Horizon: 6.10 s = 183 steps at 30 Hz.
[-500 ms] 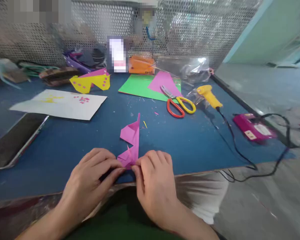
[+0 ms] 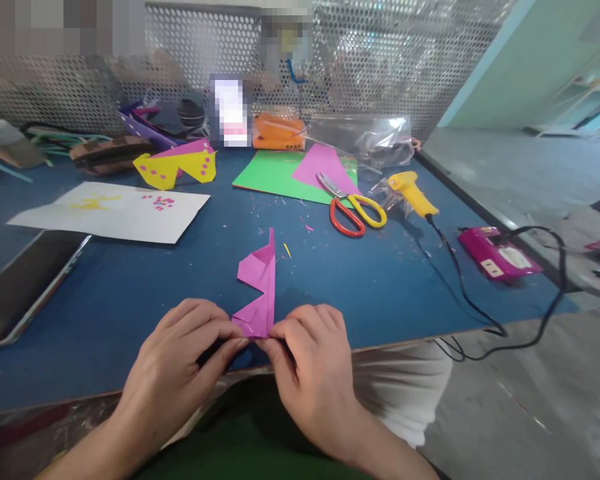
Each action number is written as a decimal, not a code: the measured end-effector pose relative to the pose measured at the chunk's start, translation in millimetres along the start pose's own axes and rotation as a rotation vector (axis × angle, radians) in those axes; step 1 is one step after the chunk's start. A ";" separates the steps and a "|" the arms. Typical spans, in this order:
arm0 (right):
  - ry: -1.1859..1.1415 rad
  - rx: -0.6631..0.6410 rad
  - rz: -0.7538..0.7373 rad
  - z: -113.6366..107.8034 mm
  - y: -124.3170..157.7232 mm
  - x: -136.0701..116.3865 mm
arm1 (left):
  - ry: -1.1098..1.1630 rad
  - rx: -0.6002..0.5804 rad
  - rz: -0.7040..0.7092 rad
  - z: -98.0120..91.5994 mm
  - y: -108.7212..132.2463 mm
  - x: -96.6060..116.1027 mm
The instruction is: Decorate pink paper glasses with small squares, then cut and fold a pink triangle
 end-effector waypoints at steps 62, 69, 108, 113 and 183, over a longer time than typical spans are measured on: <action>-0.029 0.025 -0.143 -5.1 9.4 -9.9 | -0.050 0.054 0.118 -7.5 3.5 15.3; -0.045 0.022 -0.083 -3.8 7.7 -4.2 | -0.065 0.043 0.132 -5.7 2.2 13.6; 0.057 -0.243 0.232 8.5 -11.0 9.7 | -0.045 -0.020 0.002 3.5 -6.2 6.0; 0.088 -0.253 0.219 6.8 -13.7 9.8 | -0.037 -0.015 -0.034 3.5 -6.7 2.5; 0.009 -0.423 0.234 10.3 -34.9 29.9 | -0.415 0.244 0.230 20.2 43.6 47.0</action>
Point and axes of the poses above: each hand's wrist, its own y-axis away from the middle knuckle, its own z-axis out of the palm, x = y × z, the point moved 10 cm from there along -y, towards the middle knuckle, and after that the axes turned 6 degrees about -x, right-handed, at the moved point
